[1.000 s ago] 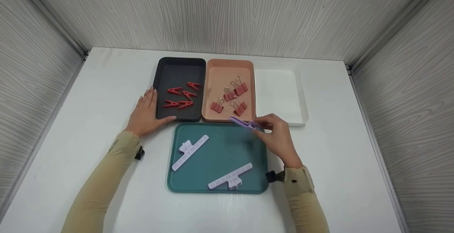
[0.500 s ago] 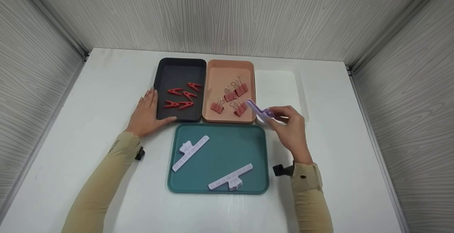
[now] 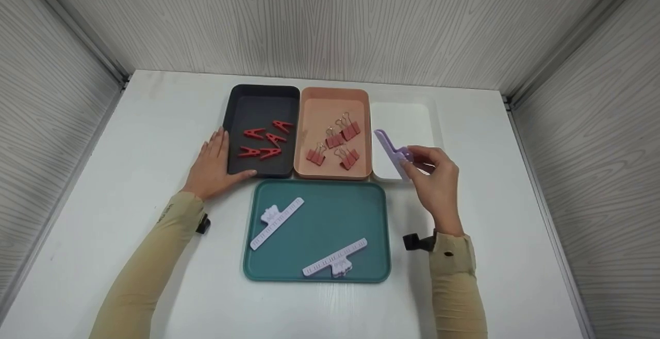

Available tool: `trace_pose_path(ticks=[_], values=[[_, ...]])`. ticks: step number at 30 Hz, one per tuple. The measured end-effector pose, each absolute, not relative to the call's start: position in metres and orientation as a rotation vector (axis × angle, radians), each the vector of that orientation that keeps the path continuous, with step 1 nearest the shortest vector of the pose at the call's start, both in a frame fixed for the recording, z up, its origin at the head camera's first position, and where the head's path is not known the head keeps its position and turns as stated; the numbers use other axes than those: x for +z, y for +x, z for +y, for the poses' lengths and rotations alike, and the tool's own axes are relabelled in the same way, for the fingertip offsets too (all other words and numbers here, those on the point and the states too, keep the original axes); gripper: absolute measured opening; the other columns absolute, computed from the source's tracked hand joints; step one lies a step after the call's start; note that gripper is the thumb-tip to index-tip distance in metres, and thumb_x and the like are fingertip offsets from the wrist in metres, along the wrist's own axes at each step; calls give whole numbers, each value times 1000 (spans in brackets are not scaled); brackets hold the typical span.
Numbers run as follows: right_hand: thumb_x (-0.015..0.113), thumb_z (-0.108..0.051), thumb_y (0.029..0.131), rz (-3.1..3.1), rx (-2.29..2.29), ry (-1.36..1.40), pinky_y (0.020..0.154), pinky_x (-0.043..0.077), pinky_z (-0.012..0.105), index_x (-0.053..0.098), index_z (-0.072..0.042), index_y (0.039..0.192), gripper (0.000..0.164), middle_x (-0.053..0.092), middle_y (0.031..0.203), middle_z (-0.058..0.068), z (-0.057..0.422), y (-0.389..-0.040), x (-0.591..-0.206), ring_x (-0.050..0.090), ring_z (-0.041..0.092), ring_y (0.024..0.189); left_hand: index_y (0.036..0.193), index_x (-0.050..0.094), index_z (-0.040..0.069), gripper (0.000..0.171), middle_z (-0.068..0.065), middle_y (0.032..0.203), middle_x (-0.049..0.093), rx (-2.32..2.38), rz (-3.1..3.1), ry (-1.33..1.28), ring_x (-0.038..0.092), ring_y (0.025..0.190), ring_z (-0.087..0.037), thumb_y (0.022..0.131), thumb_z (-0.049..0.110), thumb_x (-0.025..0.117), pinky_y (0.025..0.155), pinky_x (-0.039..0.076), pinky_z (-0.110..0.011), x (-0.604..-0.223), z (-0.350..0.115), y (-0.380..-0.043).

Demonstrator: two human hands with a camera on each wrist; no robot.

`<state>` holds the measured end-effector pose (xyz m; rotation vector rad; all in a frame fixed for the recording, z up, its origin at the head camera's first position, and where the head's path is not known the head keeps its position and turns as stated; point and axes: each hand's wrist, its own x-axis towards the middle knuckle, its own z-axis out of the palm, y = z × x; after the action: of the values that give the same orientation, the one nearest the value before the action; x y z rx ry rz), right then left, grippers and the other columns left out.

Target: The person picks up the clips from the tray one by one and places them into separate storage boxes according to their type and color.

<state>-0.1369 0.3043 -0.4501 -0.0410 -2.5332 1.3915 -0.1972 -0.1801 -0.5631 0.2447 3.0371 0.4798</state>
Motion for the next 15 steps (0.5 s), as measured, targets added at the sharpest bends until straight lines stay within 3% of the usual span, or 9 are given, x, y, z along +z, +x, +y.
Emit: trace_pose_path(ticks=[15], values=[[81,-20,89,-2416,1504,-175,91,52,23,73,-5,122,37,70,116,8,318,-153,-446,64,17,106,161,2,-2,132,-17,169,-2,464,3040,262,-4,155,-28,79,92,44,123,-6,-38,-560,-180,-196]])
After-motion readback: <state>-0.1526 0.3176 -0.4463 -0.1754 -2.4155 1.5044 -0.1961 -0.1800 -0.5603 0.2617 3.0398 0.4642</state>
